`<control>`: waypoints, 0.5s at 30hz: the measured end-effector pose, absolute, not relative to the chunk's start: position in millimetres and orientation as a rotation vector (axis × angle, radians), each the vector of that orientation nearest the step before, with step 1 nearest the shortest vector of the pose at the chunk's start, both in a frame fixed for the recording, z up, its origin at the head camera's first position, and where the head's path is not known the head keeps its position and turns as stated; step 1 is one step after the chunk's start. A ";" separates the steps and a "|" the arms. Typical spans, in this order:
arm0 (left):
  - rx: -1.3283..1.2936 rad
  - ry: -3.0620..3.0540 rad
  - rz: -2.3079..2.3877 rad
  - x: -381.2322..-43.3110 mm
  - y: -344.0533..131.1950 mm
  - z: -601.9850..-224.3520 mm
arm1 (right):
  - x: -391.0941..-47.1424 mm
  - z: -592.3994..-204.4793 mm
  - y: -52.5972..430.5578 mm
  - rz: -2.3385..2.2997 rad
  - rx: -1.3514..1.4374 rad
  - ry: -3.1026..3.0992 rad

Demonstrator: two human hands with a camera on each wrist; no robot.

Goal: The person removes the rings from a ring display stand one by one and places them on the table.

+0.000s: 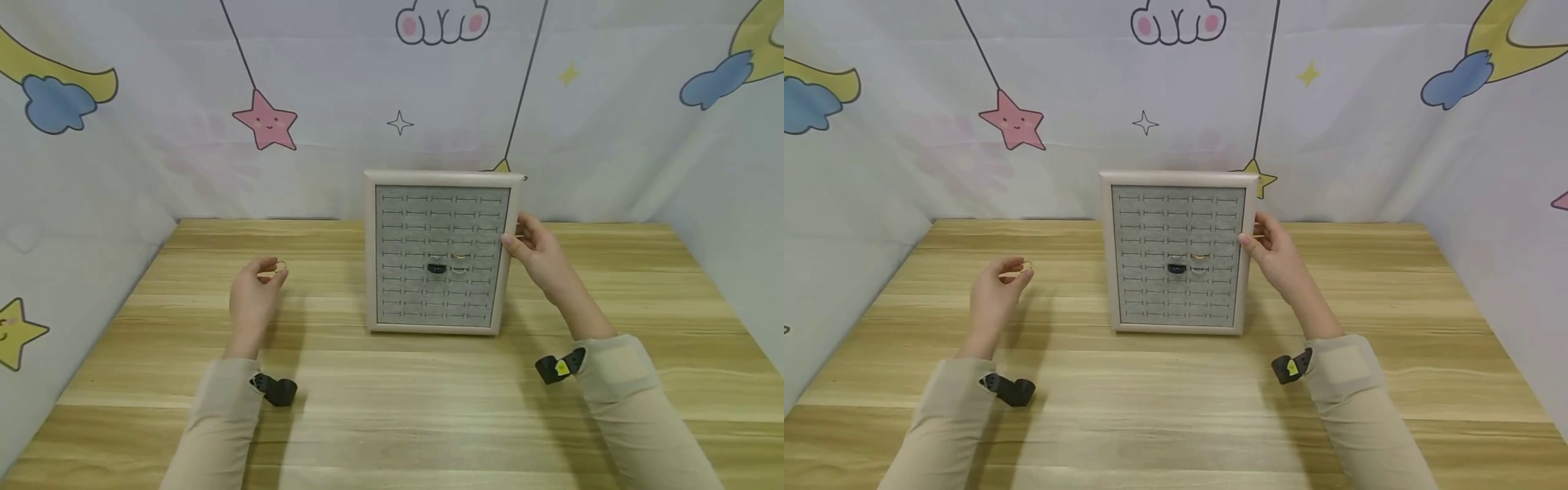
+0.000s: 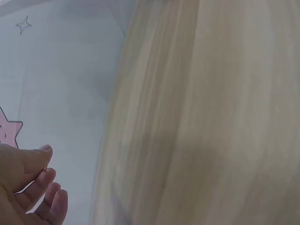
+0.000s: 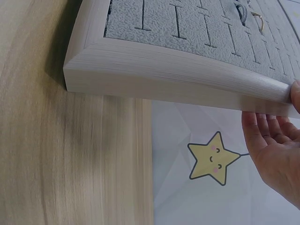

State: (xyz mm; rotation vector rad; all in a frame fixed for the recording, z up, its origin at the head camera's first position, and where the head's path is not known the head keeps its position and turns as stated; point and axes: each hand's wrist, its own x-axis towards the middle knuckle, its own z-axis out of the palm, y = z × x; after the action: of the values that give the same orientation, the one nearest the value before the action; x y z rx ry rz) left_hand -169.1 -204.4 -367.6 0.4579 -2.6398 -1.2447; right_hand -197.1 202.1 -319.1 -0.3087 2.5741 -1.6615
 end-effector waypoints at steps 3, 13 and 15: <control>0.524 -2.664 -1.212 -168.2 -217.0 -376.3 | -197.1 -319.0 201.1 -1.661 -0.307 2.575; 0.585 -2.749 -1.166 -162.9 -237.7 -392.7 | -197.2 -319.1 200.1 -1.669 -0.312 2.584; 0.577 -2.771 -1.150 -163.0 -238.0 -393.0 | -197.2 -319.2 200.2 -1.670 -0.309 2.587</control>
State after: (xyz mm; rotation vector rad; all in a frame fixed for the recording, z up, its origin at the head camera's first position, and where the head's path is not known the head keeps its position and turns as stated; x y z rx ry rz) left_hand -163.0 -238.0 -393.0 0.5771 -2.7714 -1.1502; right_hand -197.2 200.2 -319.2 -0.3089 2.5871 -1.6699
